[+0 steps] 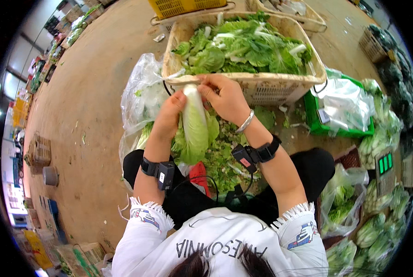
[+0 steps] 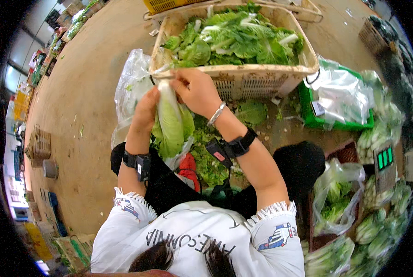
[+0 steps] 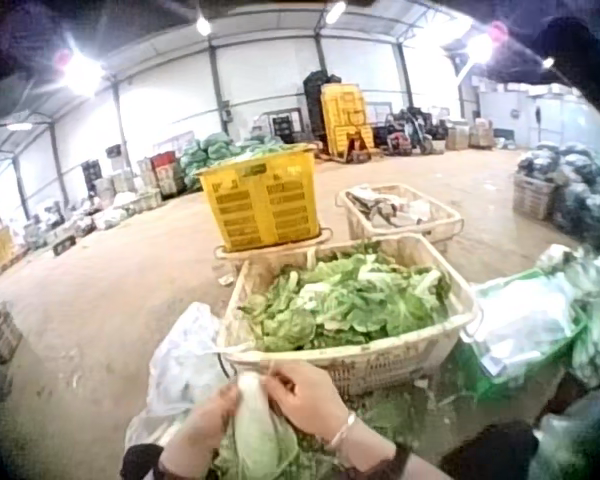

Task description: The person trims the roots and outer leaves of Chinese cabbage using a knife and places the cleaned vegetables into plastic bags, which are then placed in a crate for weighing.

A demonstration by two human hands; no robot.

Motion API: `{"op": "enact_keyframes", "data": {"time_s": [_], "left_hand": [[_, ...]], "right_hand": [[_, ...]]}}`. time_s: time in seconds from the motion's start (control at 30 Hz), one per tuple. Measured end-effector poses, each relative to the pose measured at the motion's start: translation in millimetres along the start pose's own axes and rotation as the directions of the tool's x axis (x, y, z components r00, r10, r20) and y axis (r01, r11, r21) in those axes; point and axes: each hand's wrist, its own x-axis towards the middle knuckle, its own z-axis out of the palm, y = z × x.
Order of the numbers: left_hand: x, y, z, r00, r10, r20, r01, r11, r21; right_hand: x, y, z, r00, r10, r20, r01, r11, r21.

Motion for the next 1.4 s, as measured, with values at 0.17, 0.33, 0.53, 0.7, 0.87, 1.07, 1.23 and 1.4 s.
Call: {"op": "enact_keyframes", "data": {"time_s": [0.17, 0.33, 0.53, 0.7, 0.87, 1.07, 1.23, 1.4], "left_hand": [[-3, -6, 32, 0.999, 0.016, 0.047, -0.015, 0.999, -0.035], [13, -24, 107, 0.972, -0.039, 0.233, -0.005, 0.982, 0.187], [-1, -85, 232, 0.825, -0.343, 0.448, 0.081, 0.858, 0.508], [-11, -199, 410, 0.678, 0.087, 0.730, -0.646, 0.543, 0.536], [4, -265, 438, 0.617, -0.168, 0.769, -0.455, 0.721, 0.523], [19, -242, 399, 0.661, -0.303, 0.686, -0.177, 0.826, 0.536], [-37, -162, 410, 0.680, -0.378, 0.628, -0.117, 0.790, 0.602], [-57, 29, 171, 0.799, 0.143, 0.585, -0.302, 0.935, 0.184]], "right_hand": [[-62, 9, 11, 0.942, 0.197, 0.272, -0.257, 0.943, 0.210], [-142, -20, -62, 0.984, 0.170, -0.058, -0.151, 0.958, 0.243], [-340, -104, -228, 0.701, 0.233, -0.674, -0.600, 0.703, -0.381], [-395, -111, -327, 0.268, 0.718, -0.643, -0.584, -0.409, -0.701], [-388, 8, -358, 0.350, 0.841, -0.413, -0.616, -0.125, -0.778], [-383, 84, -307, 0.414, 0.736, -0.535, -0.821, 0.048, -0.569], [-421, 83, -278, 0.468, 0.690, -0.552, -0.725, -0.057, -0.686], [-411, 94, -263, 0.488, 0.658, -0.574, -0.576, -0.251, -0.778]]}}
